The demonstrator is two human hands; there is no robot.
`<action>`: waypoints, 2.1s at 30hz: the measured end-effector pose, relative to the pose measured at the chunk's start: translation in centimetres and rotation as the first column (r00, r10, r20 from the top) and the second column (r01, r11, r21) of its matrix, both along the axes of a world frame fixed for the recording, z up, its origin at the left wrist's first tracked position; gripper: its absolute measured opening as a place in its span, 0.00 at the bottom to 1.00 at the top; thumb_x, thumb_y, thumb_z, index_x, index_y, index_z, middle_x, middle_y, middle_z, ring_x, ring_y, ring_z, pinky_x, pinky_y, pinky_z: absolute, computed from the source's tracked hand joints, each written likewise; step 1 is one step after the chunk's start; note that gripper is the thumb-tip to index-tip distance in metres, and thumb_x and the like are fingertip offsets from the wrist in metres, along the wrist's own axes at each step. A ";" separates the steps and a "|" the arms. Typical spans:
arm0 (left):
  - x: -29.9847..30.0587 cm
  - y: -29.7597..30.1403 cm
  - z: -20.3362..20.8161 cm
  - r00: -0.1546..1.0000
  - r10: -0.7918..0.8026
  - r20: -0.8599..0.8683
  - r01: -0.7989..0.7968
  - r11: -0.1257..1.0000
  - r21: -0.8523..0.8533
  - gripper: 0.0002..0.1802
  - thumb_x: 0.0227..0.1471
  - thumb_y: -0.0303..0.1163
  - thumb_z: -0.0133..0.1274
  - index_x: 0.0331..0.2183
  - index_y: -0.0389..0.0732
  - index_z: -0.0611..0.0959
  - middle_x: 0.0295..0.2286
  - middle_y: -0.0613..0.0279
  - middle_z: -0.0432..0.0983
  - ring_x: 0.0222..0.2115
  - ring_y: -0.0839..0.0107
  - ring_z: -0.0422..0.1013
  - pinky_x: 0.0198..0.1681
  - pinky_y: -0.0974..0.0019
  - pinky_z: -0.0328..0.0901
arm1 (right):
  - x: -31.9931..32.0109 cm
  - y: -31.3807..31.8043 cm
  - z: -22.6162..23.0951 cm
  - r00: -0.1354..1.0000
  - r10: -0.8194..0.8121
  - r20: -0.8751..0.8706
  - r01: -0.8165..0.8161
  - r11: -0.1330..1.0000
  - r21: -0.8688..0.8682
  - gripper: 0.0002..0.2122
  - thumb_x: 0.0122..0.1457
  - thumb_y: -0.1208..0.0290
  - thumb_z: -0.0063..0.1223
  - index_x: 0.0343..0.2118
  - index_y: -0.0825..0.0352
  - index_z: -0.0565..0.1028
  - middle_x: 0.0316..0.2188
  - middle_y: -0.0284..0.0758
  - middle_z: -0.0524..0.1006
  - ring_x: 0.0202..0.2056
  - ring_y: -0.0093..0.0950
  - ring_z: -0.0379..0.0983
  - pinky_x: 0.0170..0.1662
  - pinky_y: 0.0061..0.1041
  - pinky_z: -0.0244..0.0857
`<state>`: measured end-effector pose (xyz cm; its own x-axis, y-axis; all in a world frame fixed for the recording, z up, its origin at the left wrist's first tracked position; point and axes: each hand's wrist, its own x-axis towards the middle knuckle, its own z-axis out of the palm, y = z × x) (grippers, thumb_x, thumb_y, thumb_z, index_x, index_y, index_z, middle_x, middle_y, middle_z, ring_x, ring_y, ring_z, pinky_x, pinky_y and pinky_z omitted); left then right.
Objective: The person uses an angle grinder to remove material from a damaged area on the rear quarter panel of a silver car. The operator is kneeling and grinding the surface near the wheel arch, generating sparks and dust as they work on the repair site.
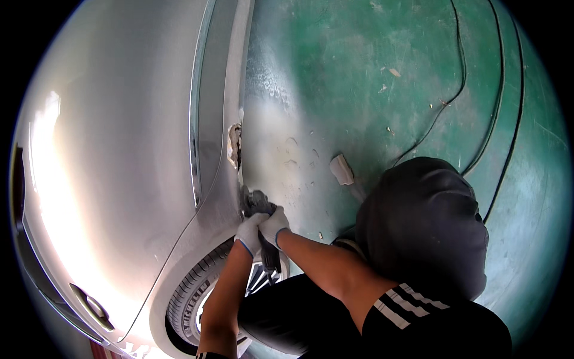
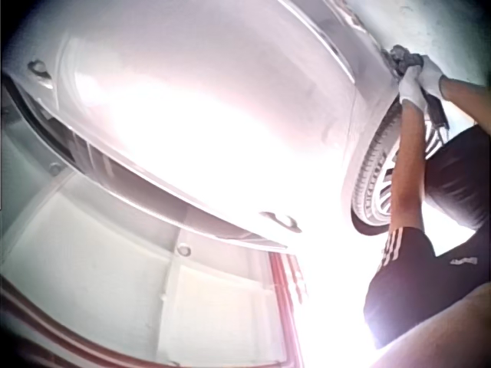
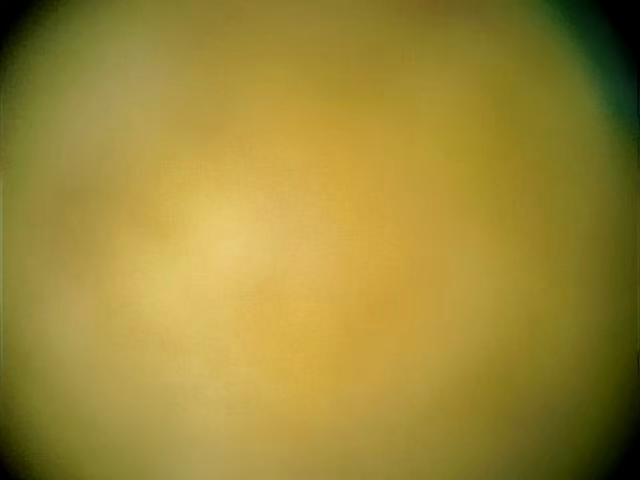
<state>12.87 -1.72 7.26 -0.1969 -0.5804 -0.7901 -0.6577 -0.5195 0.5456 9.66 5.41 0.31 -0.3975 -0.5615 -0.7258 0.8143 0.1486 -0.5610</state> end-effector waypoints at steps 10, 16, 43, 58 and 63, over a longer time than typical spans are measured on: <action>1.4 -0.5 -0.6 0.999 0.041 -0.025 -0.039 0.997 0.070 0.15 0.55 0.28 0.60 0.45 0.35 0.84 0.38 0.53 0.83 0.39 0.58 0.80 0.47 0.58 0.75 | 0.3 0.7 -0.2 0.990 0.143 -0.002 -0.143 0.989 0.024 0.34 0.53 0.65 0.65 0.60 0.77 0.64 0.50 0.58 0.79 0.54 0.50 0.79 0.57 0.39 0.73; -0.5 0.3 0.2 0.999 0.036 -0.027 -0.035 0.999 0.028 0.16 0.56 0.28 0.58 0.46 0.33 0.84 0.38 0.51 0.82 0.41 0.57 0.80 0.49 0.57 0.74 | -1.8 1.5 1.0 0.997 0.061 0.040 -0.059 0.997 -0.041 0.33 0.53 0.65 0.66 0.58 0.77 0.65 0.50 0.58 0.79 0.54 0.49 0.79 0.57 0.38 0.72; -2.3 -0.2 -0.1 0.999 0.003 -0.036 0.000 0.997 0.083 0.14 0.57 0.29 0.57 0.44 0.34 0.84 0.40 0.51 0.83 0.43 0.56 0.80 0.49 0.56 0.74 | -3.9 1.2 0.5 0.995 0.093 0.048 -0.092 0.996 -0.019 0.32 0.54 0.65 0.64 0.57 0.79 0.65 0.50 0.59 0.79 0.53 0.49 0.79 0.56 0.40 0.74; -0.1 -1.3 -2.7 0.996 0.094 -0.004 -0.093 0.991 0.096 0.13 0.60 0.28 0.53 0.45 0.34 0.82 0.40 0.52 0.82 0.42 0.55 0.79 0.52 0.53 0.73 | -3.0 1.1 -1.7 0.957 0.277 0.081 -0.273 0.961 -0.053 0.36 0.50 0.65 0.68 0.57 0.82 0.65 0.50 0.60 0.79 0.53 0.47 0.80 0.53 0.38 0.76; -0.8 -0.5 -2.3 0.994 0.097 -0.053 -0.089 0.987 0.136 0.14 0.61 0.29 0.52 0.47 0.34 0.81 0.41 0.51 0.82 0.43 0.55 0.78 0.54 0.53 0.73 | -2.5 0.3 -2.7 0.962 0.249 0.108 -0.242 0.967 -0.076 0.38 0.49 0.64 0.69 0.58 0.83 0.63 0.51 0.60 0.78 0.54 0.47 0.80 0.54 0.37 0.76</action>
